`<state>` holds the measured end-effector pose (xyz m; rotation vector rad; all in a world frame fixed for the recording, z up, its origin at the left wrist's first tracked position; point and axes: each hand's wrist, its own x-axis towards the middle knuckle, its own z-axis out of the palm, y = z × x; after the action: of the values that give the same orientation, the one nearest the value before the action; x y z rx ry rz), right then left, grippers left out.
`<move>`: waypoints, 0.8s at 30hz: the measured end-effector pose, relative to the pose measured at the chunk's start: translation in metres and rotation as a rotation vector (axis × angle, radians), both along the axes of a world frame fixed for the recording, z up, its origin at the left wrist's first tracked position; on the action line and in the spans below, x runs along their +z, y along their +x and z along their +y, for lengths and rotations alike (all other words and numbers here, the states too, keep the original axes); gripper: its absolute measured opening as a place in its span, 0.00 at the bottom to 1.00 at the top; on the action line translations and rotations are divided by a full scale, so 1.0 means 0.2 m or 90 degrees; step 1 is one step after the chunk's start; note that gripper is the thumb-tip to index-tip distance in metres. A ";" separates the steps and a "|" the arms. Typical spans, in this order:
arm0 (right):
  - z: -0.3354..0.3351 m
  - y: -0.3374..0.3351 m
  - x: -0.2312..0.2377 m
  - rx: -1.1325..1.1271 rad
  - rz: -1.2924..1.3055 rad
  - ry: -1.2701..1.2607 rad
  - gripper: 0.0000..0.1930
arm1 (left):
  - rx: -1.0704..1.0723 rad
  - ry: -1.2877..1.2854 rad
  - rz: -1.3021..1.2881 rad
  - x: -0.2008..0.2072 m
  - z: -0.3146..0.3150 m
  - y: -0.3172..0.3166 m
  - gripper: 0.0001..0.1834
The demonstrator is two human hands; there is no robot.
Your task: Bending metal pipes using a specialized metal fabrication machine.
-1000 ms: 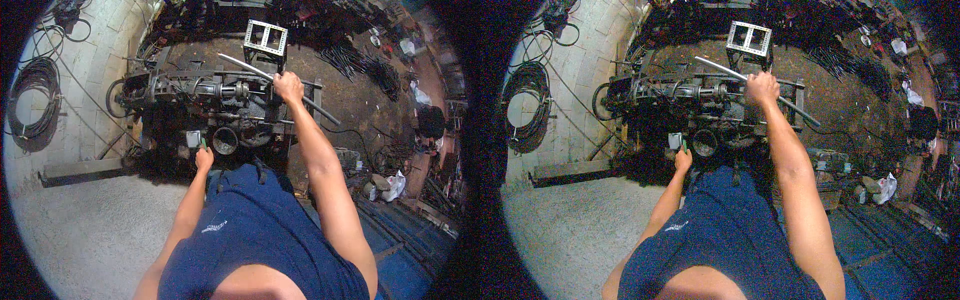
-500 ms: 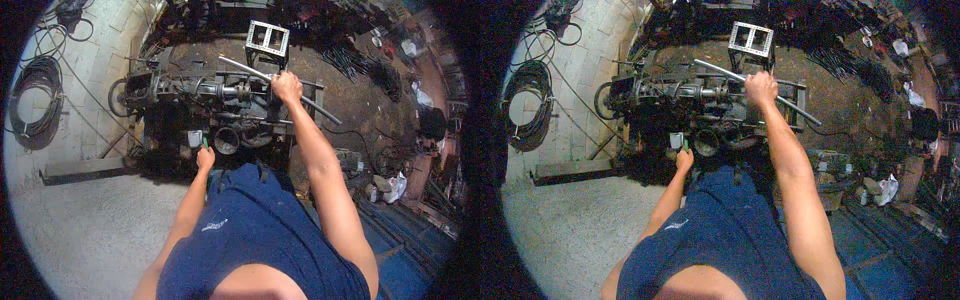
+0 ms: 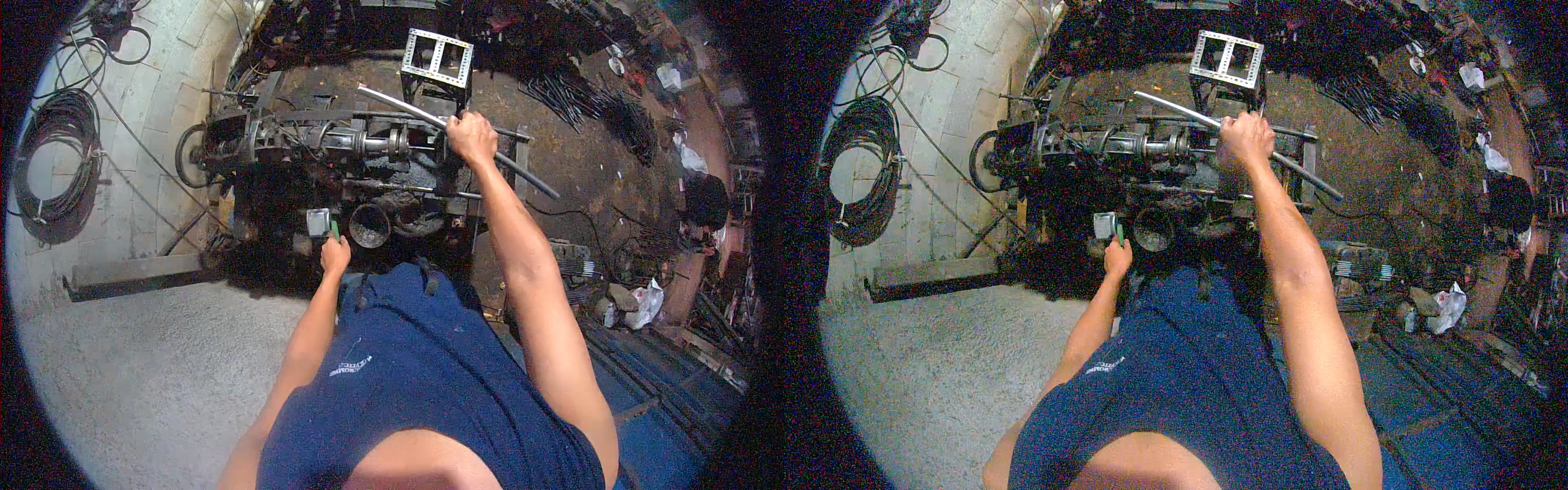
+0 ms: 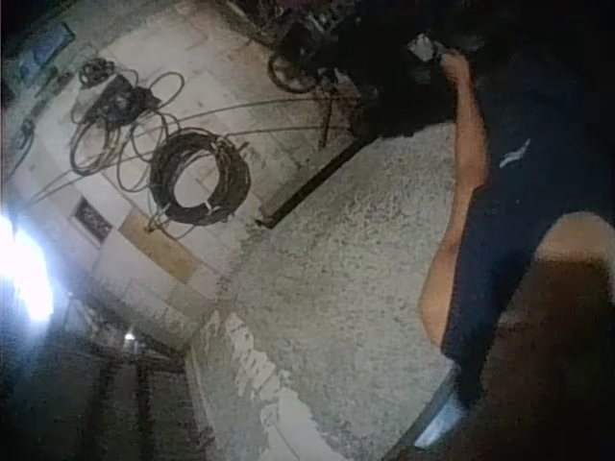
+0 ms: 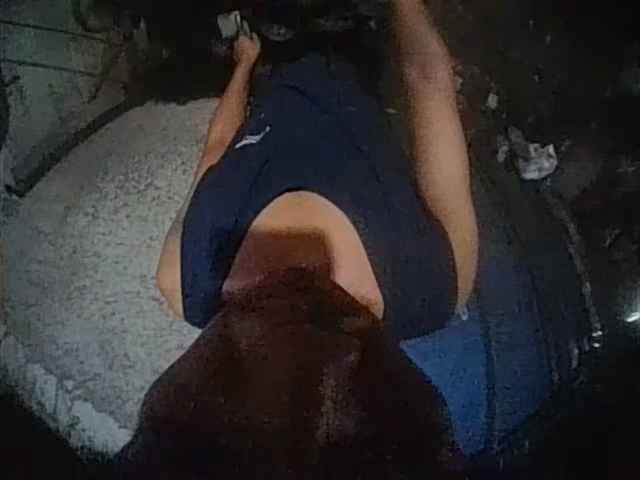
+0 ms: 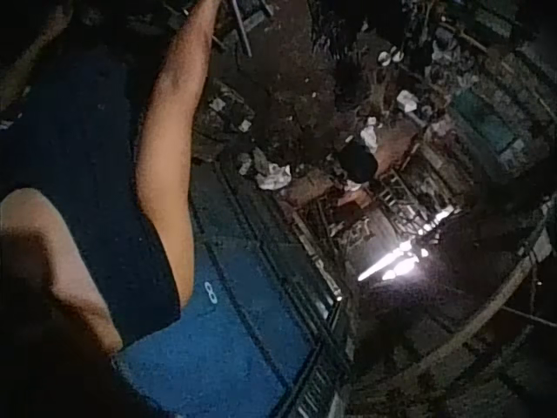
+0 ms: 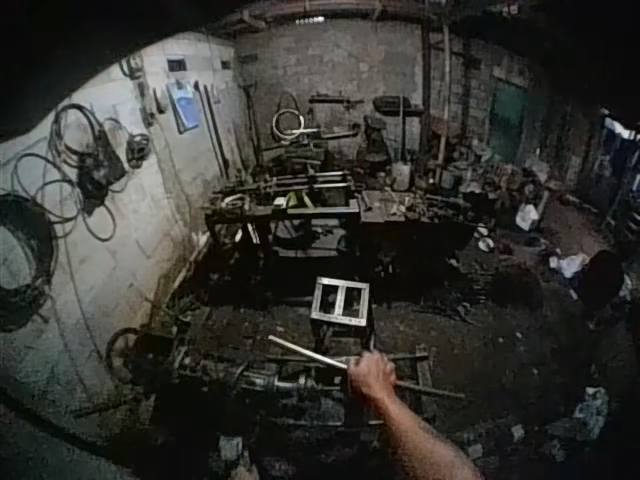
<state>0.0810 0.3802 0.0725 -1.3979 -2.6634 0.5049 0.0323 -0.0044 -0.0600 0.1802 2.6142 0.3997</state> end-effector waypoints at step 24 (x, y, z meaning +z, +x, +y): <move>-0.02 -0.02 0.00 -0.004 0.015 0.020 0.23 | 0.007 0.012 -0.010 -0.04 -0.03 -0.01 0.20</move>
<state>0.0762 0.3754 0.0715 -1.3829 -2.6362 0.4737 0.0306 -0.0095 -0.0688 0.1679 2.5985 0.4272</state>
